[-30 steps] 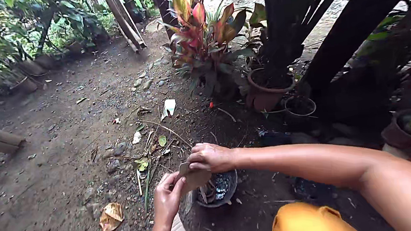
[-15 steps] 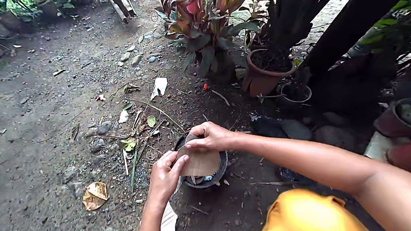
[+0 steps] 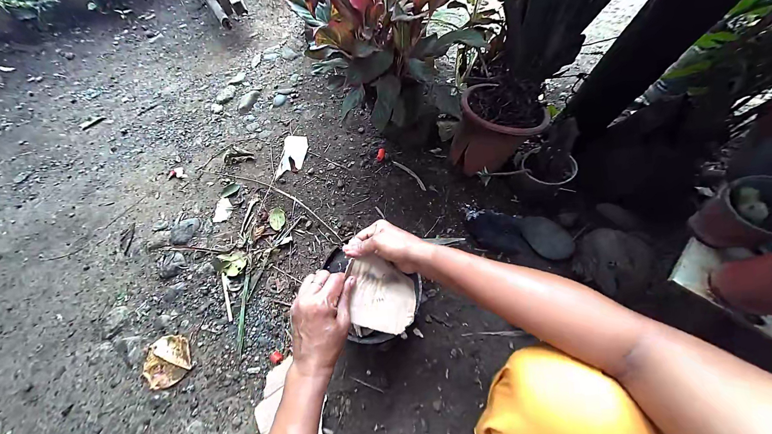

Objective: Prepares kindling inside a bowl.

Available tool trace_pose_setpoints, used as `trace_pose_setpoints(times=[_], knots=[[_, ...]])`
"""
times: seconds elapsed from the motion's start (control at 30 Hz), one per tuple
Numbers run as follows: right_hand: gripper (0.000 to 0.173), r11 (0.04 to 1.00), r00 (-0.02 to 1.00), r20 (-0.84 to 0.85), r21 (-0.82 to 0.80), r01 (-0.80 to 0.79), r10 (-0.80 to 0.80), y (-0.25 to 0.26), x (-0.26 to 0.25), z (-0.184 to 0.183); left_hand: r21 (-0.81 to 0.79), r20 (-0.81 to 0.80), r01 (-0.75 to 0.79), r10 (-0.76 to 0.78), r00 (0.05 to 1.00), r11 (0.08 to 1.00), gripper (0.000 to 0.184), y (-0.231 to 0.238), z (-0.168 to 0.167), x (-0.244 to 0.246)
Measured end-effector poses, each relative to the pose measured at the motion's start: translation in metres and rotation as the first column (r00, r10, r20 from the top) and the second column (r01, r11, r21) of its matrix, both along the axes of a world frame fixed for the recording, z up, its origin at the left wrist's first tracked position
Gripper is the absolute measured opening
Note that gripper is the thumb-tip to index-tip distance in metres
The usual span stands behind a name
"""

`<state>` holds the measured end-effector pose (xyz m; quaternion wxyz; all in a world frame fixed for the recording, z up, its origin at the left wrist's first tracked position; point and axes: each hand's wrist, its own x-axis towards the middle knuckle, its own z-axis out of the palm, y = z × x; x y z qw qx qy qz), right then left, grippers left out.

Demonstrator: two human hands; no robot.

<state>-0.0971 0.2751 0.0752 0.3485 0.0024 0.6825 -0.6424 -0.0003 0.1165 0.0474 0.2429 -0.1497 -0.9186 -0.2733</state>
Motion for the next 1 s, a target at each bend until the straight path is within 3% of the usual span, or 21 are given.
trace_pose_setpoints(times=[0.2,0.3,0.37,0.47,0.57,0.7,0.77,0.87,1.0], knots=[[0.018,0.978,0.995,-0.064,0.188,0.086,-0.075,-0.004,-0.010,-0.003,0.027,-0.066,0.055,-0.053,0.996,0.998,0.024,0.005,-0.005,0.000],[0.026,0.901,0.928,-0.218,0.252,0.353,-0.303,0.025,-0.058,-0.033,0.002,-0.185,0.192,-0.189,0.964,0.981,0.017,0.011,0.047,0.004],[0.023,0.898,0.918,-0.196,0.217,0.383,-0.344,0.050,-0.080,-0.035,-0.057,-0.181,0.090,-0.099,0.979,0.994,0.020,-0.006,0.077,-0.007],[0.028,0.935,0.974,-0.162,0.293,0.202,-0.160,0.071,-0.075,-0.022,-0.090,-0.066,-0.185,0.180,0.981,0.979,0.030,-0.052,0.072,-0.007],[0.030,0.923,0.955,-0.279,0.384,0.016,0.100,0.071,-0.060,-0.031,0.119,0.130,-0.440,0.425,0.896,0.890,0.034,-0.090,0.046,0.008],[0.024,0.854,0.742,-0.523,0.505,-0.126,0.419,0.064,-0.035,-0.062,0.461,0.261,-0.564,0.503,0.824,0.685,0.023,-0.118,0.017,0.018],[0.019,0.810,0.605,-0.581,0.551,-0.201,0.545,0.056,-0.022,-0.082,0.524,0.295,-0.569,0.492,0.819,0.634,0.018,-0.124,0.013,0.018],[0.012,0.741,0.360,-0.649,0.618,-0.264,0.670,0.045,-0.009,-0.112,0.378,0.386,-0.632,0.505,0.772,0.677,0.021,-0.141,0.014,0.023],[0.008,0.777,0.280,-0.725,0.580,-0.244,0.629,0.031,0.001,-0.129,0.093,0.617,-0.581,0.411,0.671,0.809,0.028,-0.172,0.004,0.061]])
